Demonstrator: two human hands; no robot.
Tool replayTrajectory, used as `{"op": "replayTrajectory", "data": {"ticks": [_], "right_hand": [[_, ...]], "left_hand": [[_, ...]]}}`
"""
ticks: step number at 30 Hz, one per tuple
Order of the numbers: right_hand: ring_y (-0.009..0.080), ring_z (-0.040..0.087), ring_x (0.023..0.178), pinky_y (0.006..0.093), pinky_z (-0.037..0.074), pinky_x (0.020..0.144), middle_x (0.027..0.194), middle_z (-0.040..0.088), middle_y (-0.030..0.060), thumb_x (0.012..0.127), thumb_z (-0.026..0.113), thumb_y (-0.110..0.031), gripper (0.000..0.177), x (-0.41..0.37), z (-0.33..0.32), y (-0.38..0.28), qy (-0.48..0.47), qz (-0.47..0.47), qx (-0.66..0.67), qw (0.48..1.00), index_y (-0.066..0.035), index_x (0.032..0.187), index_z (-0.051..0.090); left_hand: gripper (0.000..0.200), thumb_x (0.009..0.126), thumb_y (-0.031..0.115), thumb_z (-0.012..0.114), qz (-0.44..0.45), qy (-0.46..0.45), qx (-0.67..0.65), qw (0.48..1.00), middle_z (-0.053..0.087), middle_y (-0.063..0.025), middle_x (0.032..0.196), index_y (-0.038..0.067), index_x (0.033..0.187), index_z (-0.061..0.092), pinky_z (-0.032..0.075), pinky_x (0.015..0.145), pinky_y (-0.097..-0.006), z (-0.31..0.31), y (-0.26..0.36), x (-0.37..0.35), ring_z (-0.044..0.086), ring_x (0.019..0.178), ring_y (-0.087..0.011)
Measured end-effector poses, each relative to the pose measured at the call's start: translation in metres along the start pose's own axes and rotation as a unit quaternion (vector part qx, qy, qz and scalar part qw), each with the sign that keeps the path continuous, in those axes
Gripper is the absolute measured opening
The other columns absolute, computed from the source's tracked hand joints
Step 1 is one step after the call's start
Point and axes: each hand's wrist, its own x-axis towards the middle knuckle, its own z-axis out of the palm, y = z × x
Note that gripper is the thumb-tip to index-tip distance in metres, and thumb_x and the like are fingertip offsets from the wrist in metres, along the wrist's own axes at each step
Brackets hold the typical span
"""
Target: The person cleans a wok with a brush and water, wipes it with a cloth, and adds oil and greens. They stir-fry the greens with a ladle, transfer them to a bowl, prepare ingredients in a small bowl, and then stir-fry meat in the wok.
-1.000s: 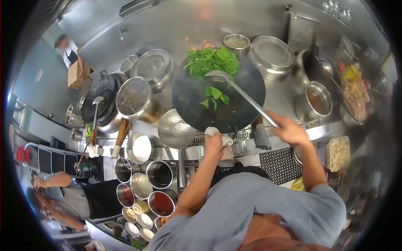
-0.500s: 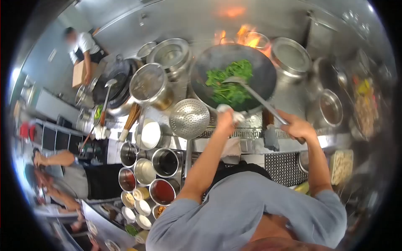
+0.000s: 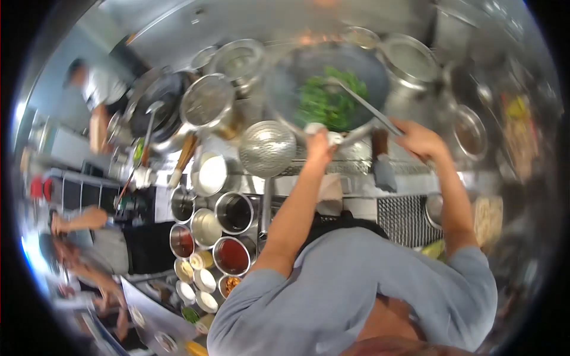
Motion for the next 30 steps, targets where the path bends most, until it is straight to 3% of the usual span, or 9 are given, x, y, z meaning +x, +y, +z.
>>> {"op": "replayTrajectory", "data": {"ticks": [2,6,8,12,18,21,22,28,30], "right_hand": [[0.0144,0.052,0.042,0.0313,0.045,0.042,0.06,0.058,0.0084,0.083,0.053,-0.017,0.063,0.017,0.027,0.017,0.108,-0.029,-0.037,0.993,-0.01,0.143,0.034],[0.0189,0.055,0.047,0.0344,0.047,0.048,0.065,0.061,0.0136,0.084,0.052,-0.022,0.064,-0.041,-0.02,0.0,0.0,-0.004,0.044,0.999,-0.007,0.143,0.033],[0.0149,0.052,0.042,0.0327,0.047,0.045,0.065,0.06,0.0119,0.084,0.053,-0.021,0.063,-0.041,-0.016,0.003,-0.063,0.005,0.078,0.995,-0.009,0.143,0.033],[0.0161,0.055,0.043,0.0339,0.048,0.047,0.071,0.063,0.0148,0.084,0.055,-0.024,0.063,0.035,0.045,0.042,0.138,-0.128,-0.128,0.974,-0.01,0.143,0.034],[0.0295,0.061,0.053,0.0402,0.051,0.058,0.076,0.065,0.0202,0.085,0.052,-0.021,0.062,-0.044,-0.013,-0.017,-0.04,-0.014,-0.056,0.998,-0.007,0.142,0.03],[0.0251,0.06,0.052,0.0394,0.051,0.059,0.076,0.065,0.0197,0.085,0.054,-0.022,0.061,0.015,0.029,0.022,0.002,0.003,-0.076,0.997,-0.003,0.14,0.034],[0.023,0.06,0.051,0.0382,0.05,0.057,0.076,0.065,0.019,0.084,0.056,-0.025,0.063,0.035,0.044,0.035,0.068,-0.008,-0.114,0.991,-0.003,0.14,0.035],[0.0168,0.054,0.048,0.0333,0.046,0.048,0.066,0.059,0.0109,0.083,0.053,-0.018,0.065,-0.051,0.022,0.015,0.089,-0.003,0.149,0.985,-0.005,0.143,0.032],[0.0164,0.053,0.048,0.033,0.045,0.047,0.064,0.058,0.0099,0.083,0.052,-0.017,0.066,-0.045,0.035,0.01,0.107,0.025,0.202,0.973,-0.005,0.144,0.03]], "left_hand": [[0.018,0.092,0.018,0.051,0.065,-0.033,-0.008,0.997,0.059,-0.0093,0.098,0.009,0.108,0.052,0.051,0.06,-0.0379,-0.009,-0.029,-0.013,0.062,0.077,-0.024],[0.027,0.09,0.018,0.052,0.004,0.022,0.054,0.998,0.059,-0.0114,0.105,0.007,0.115,0.05,0.053,0.064,-0.0381,0.019,0.014,-0.102,0.062,0.091,-0.024],[0.018,0.089,0.013,0.05,-0.026,0.029,-0.009,0.999,0.058,-0.0095,0.09,0.008,0.106,0.05,0.05,0.053,-0.0355,0.023,0.031,-0.053,0.061,0.075,-0.0212],[0.015,0.091,0.015,0.05,0.024,-0.043,0.015,0.999,0.056,-0.0083,0.093,0.01,0.106,0.049,0.051,0.058,-0.0345,-0.014,-0.021,-0.004,0.06,0.075,-0.0217],[0.017,0.088,0.013,0.049,-0.013,0.028,0.034,0.999,0.059,-0.0087,0.097,0.007,0.104,0.051,0.052,0.058,-0.0371,0.017,0.026,-0.08,0.062,0.083,-0.0226],[0.018,0.089,0.016,0.051,0.203,-0.101,0.243,0.943,0.059,-0.0093,0.093,0.006,0.103,0.051,0.05,0.055,-0.0328,-0.017,0.0,0.01,0.061,0.076,-0.0212],[0.018,0.088,0.014,0.052,0.065,-0.047,0.136,0.987,0.059,-0.0098,0.092,0.006,0.104,0.05,0.051,0.056,-0.0335,-0.012,-0.006,0.014,0.061,0.076,-0.0212],[0.021,0.086,0.001,0.047,0.08,0.012,-0.064,0.995,0.057,-0.0115,0.1,0.005,0.107,0.049,0.054,0.056,-0.0392,0.001,-0.007,-0.029,0.062,0.076,-0.0234],[0.022,0.091,0.023,0.052,0.011,0.007,0.04,0.999,0.061,-0.0051,0.088,0.009,0.108,0.052,0.048,0.054,-0.0335,-0.003,0.017,0.008,0.062,0.081,-0.0196]]}}
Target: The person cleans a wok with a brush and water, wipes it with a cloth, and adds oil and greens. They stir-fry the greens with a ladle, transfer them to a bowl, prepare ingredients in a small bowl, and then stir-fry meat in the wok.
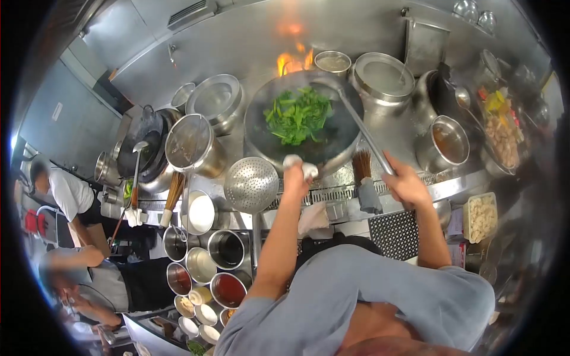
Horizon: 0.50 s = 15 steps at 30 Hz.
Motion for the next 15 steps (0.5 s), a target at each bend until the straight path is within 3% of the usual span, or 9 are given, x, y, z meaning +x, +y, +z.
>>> {"op": "replayTrajectory", "data": {"ticks": [2,4,6,8,9,10,12,13,15], "right_hand": [[0.016,0.052,0.046,0.0319,0.044,0.045,0.064,0.057,0.0092,0.082,0.05,-0.014,0.066,0.034,0.024,-0.006,0.071,0.035,0.011,0.997,-0.007,0.144,0.03],[0.0157,0.052,0.045,0.0317,0.044,0.045,0.064,0.057,0.0093,0.081,0.05,-0.012,0.065,0.082,0.035,0.028,0.026,0.016,0.037,0.999,-0.007,0.144,0.032],[0.0154,0.051,0.045,0.0315,0.044,0.045,0.064,0.057,0.0093,0.08,0.05,-0.011,0.065,0.09,0.04,0.029,-0.027,-0.011,0.065,0.997,-0.007,0.143,0.034],[0.0119,0.047,0.042,0.028,0.039,0.04,0.061,0.051,0.0023,0.081,0.053,-0.007,0.066,0.05,0.038,0.007,-0.027,-0.049,0.022,0.998,-0.01,0.144,0.033],[0.0117,0.048,0.043,0.0281,0.04,0.04,0.061,0.051,0.0022,0.08,0.054,-0.007,0.067,0.045,0.037,0.003,-0.064,-0.021,0.068,0.995,-0.008,0.144,0.033],[0.0117,0.048,0.043,0.0281,0.04,0.04,0.061,0.051,0.0022,0.08,0.054,-0.007,0.067,0.055,0.035,0.007,-0.067,-0.021,0.068,0.995,-0.008,0.144,0.033],[0.0108,0.048,0.044,0.0279,0.039,0.04,0.061,0.051,0.001,0.08,0.054,-0.008,0.068,0.091,0.034,0.023,-0.098,-0.017,0.069,0.993,-0.007,0.144,0.032],[0.0176,0.054,0.045,0.033,0.045,0.047,0.065,0.058,0.012,0.077,0.052,-0.008,0.067,0.105,0.039,0.027,-0.071,-0.015,0.078,0.994,-0.006,0.142,0.034],[0.0205,0.055,0.047,0.0352,0.046,0.047,0.066,0.058,0.015,0.078,0.051,-0.008,0.066,0.118,0.049,0.008,-0.025,-0.052,0.002,0.998,-0.005,0.141,0.034]], "left_hand": [[0.025,0.091,0.03,0.054,-0.067,-0.055,0.013,0.996,0.062,-0.0041,0.092,0.01,0.108,0.054,0.047,0.058,-0.0342,-0.007,0.012,0.019,0.061,0.083,-0.0185],[0.031,0.093,0.036,0.054,-0.092,-0.099,0.037,0.99,0.062,-0.0032,0.094,0.01,0.109,0.053,0.046,0.059,-0.0327,-0.019,0.028,-0.025,0.06,0.082,-0.0167],[0.039,0.089,0.036,0.062,0.028,-0.108,0.066,0.992,0.062,-0.0021,0.097,0.008,0.116,0.054,0.048,0.066,-0.0342,-0.055,0.053,-0.082,0.059,0.081,-0.0154],[0.042,0.08,0.029,0.072,0.189,0.115,0.105,0.969,0.062,-0.002,0.092,0.004,0.111,0.057,0.049,0.062,-0.0284,-0.097,0.094,-0.136,0.059,0.075,-0.0124],[0.034,0.078,0.024,0.072,0.248,0.146,0.084,0.954,0.062,-0.0029,0.084,0.004,0.103,0.06,0.049,0.058,-0.0268,-0.12,0.124,-0.158,0.058,0.068,-0.0132],[0.029,0.077,0.023,0.072,0.307,0.208,0.161,0.915,0.061,-0.003,0.076,0.004,0.097,0.062,0.049,0.056,-0.0281,-0.138,0.153,-0.18,0.058,0.063,-0.0137],[0.038,0.078,0.019,0.069,0.361,0.243,0.096,0.895,0.061,-0.0088,0.095,-0.001,0.108,0.056,0.051,0.067,-0.0312,-0.215,0.194,-0.182,0.061,0.077,-0.0182],[0.042,0.078,0.017,0.066,0.359,0.228,0.054,0.903,0.059,-0.0105,0.102,-0.001,0.113,0.054,0.051,0.072,-0.0343,-0.252,0.208,-0.181,0.06,0.082,-0.0209],[0.053,0.073,0.033,0.067,0.242,0.231,0.118,0.935,0.06,-0.0106,0.1,0.003,0.115,0.055,0.049,0.069,-0.0435,-0.317,0.213,-0.167,0.061,0.085,-0.0232]]}}
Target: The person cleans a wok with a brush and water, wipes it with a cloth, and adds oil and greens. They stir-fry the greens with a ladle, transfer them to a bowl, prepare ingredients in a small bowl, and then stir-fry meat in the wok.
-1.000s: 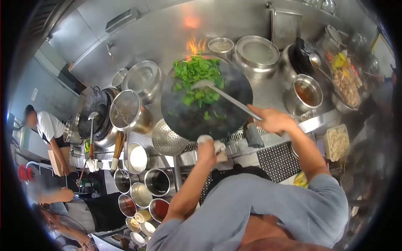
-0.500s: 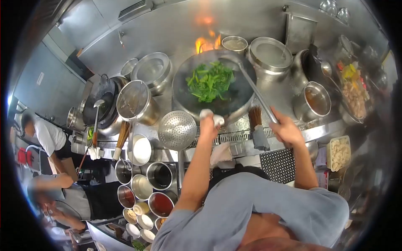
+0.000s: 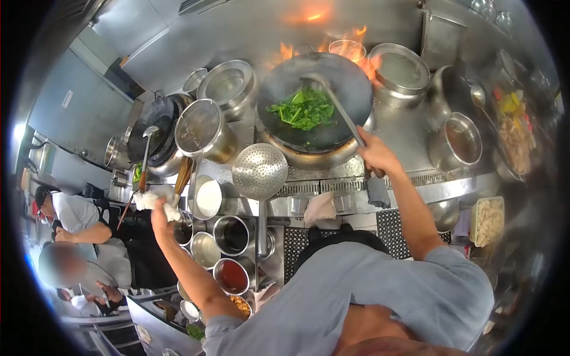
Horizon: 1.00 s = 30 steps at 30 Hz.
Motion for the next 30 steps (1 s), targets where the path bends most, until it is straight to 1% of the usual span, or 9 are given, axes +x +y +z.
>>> {"op": "replayTrajectory", "data": {"ticks": [4,6,10,15,18,20,22,26,30], "right_hand": [[0.0265,0.057,0.047,0.0398,0.047,0.049,0.07,0.06,0.0209,0.078,0.048,-0.008,0.065,0.002,-0.003,0.002,0.005,-0.102,-0.147,0.984,-0.006,0.141,0.034],[0.0214,0.054,0.044,0.0362,0.046,0.046,0.068,0.059,0.0161,0.077,0.049,-0.006,0.067,-0.033,-0.012,-0.021,-0.051,-0.083,-0.145,0.985,-0.011,0.142,0.035],[0.0124,0.048,0.041,0.0284,0.041,0.04,0.063,0.053,0.006,0.077,0.052,-0.001,0.069,-0.06,-0.015,-0.013,-0.142,0.038,0.018,0.989,-0.013,0.143,0.036],[0.0112,0.047,0.042,0.0272,0.04,0.04,0.059,0.05,0.0029,0.077,0.051,-0.002,0.067,-0.032,-0.011,0.01,0.008,0.002,0.113,0.994,-0.003,0.143,0.034],[0.0099,0.044,0.039,0.0257,0.038,0.038,0.058,0.048,0.0014,0.077,0.051,-0.002,0.069,0.002,-0.015,0.017,0.1,-0.048,0.001,0.994,-0.007,0.143,0.033],[0.0115,0.047,0.042,0.0271,0.041,0.041,0.06,0.05,0.0028,0.077,0.05,-0.005,0.069,0.034,-0.015,0.019,0.061,-0.035,0.007,0.998,-0.005,0.143,0.032],[0.0134,0.051,0.045,0.0285,0.043,0.045,0.062,0.052,0.0042,0.078,0.05,-0.008,0.067,0.034,-0.015,0.015,0.014,-0.011,0.004,1.0,-0.004,0.142,0.034],[0.0126,0.05,0.043,0.0289,0.042,0.042,0.061,0.052,0.0042,0.078,0.05,-0.008,0.065,-0.051,0.0,-0.014,-0.014,-0.056,-0.158,0.986,-0.006,0.142,0.037],[0.0122,0.049,0.041,0.0297,0.041,0.039,0.063,0.054,0.0059,0.077,0.05,-0.008,0.066,-0.04,0.008,0.018,-0.083,0.03,0.025,0.996,-0.008,0.142,0.037]], "left_hand": [[0.064,0.072,0.044,0.067,-0.218,-0.128,-0.132,0.958,0.06,-0.0187,0.11,0.007,0.122,0.05,0.051,0.065,-0.0481,0.017,-0.034,-0.018,0.064,0.084,-0.0328],[0.047,0.077,0.026,0.067,-0.074,-0.076,-0.212,0.971,0.062,-0.0163,0.104,0.003,0.115,0.052,0.053,0.062,-0.0286,0.055,-0.031,-0.048,0.064,0.08,-0.0249],[0.036,0.079,0.024,0.065,0.021,0.008,-0.133,0.991,0.064,-0.0104,0.088,0.001,0.106,0.056,0.051,0.057,-0.0275,0.079,0.014,-0.061,0.06,0.066,-0.0189],[0.054,0.077,0.039,0.063,-0.136,-0.077,-0.257,0.954,0.058,-0.0172,0.106,0.008,0.12,0.051,0.046,0.084,-0.0579,0.088,-0.024,-0.043,0.059,0.099,-0.0331],[0.063,0.076,0.037,0.064,-0.125,-0.2,-0.421,0.876,0.049,-0.0239,0.119,0.005,0.127,0.045,0.042,0.089,-0.0603,0.139,-0.032,-0.063,0.057,0.099,-0.0367],[0.054,0.076,0.027,0.066,-0.098,-0.221,-0.453,0.858,0.055,-0.0234,0.107,0.001,0.119,0.047,0.054,0.071,-0.0444,0.158,-0.03,-0.035,0.062,0.085,-0.0299],[0.024,0.075,0.016,0.066,-0.031,-0.049,-0.314,0.948,0.059,-0.0073,0.074,0.003,0.091,0.054,0.051,0.045,-0.0279,0.165,-0.004,-0.016,0.059,0.056,-0.0199],[0.032,0.077,0.011,0.062,0.029,-0.201,-0.337,0.919,0.06,-0.0175,0.085,-0.004,0.103,0.05,0.043,0.039,-0.0188,0.113,0.064,-0.022,0.051,0.049,-0.0137],[0.039,0.08,0.016,0.06,0.027,-0.195,-0.253,0.947,0.061,-0.0189,0.087,-0.006,0.111,0.049,0.04,0.037,-0.0182,0.084,0.085,-0.033,0.048,0.048,-0.0108]]}}
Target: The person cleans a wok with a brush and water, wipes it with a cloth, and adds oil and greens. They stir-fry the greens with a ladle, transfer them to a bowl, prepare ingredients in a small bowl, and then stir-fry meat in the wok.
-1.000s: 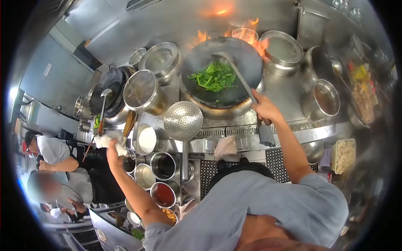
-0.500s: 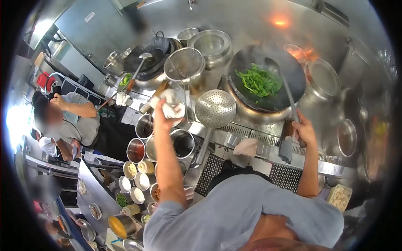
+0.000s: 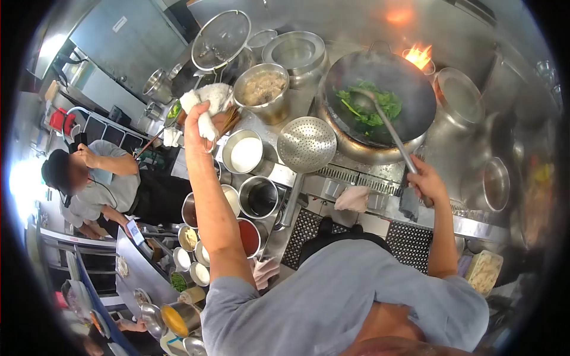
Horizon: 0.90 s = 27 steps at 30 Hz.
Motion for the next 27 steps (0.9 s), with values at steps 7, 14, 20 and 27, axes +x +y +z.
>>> {"op": "replayTrajectory", "data": {"ticks": [7,14,20,27], "right_hand": [[0.0242,0.058,0.049,0.0359,0.05,0.051,0.072,0.064,0.0154,0.076,0.053,-0.01,0.067,0.079,0.001,-0.029,0.099,-0.064,-0.128,0.985,-0.009,0.141,0.037],[0.0406,0.064,0.078,0.0475,0.05,0.076,0.092,0.064,0.0271,0.076,0.053,-0.01,0.072,-0.03,-0.045,-0.013,0.093,-0.081,-0.432,0.894,-0.023,0.144,0.032],[0.0217,0.055,0.054,0.0348,0.045,0.054,0.072,0.058,0.0147,0.079,0.054,-0.009,0.069,-0.081,-0.045,-0.011,0.151,0.011,-0.173,0.973,-0.016,0.144,0.032],[0.0094,0.049,0.044,0.0264,0.043,0.044,0.068,0.058,0.0053,0.082,0.057,-0.015,0.064,-0.153,-0.067,-0.036,-0.032,0.05,0.008,0.998,-0.01,0.143,0.036]], "left_hand": [[0.034,0.073,0.022,0.069,-0.045,0.158,0.11,0.98,0.06,-0.0076,0.081,0.004,0.099,0.055,0.048,0.045,-0.0253,-0.049,-0.089,0.005,0.058,0.055,-0.0188],[0.046,0.079,0.028,0.065,0.017,0.2,0.477,0.856,0.064,-0.0158,0.107,-0.008,0.109,0.062,0.044,0.087,-0.0348,-0.076,-0.092,0.007,0.058,0.098,-0.0254],[0.046,0.087,0.021,0.061,0.019,0.077,0.162,0.984,0.064,-0.0156,0.098,0.001,0.125,0.044,0.055,0.068,-0.0345,0.001,-0.104,-0.041,0.064,0.077,-0.0246],[0.043,0.089,0.05,0.056,-0.341,-0.082,-0.081,0.933,0.06,-0.0091,0.094,0.012,0.108,0.051,0.051,0.068,-0.0483,0.119,-0.331,-0.007,0.059,0.084,-0.0244]]}}
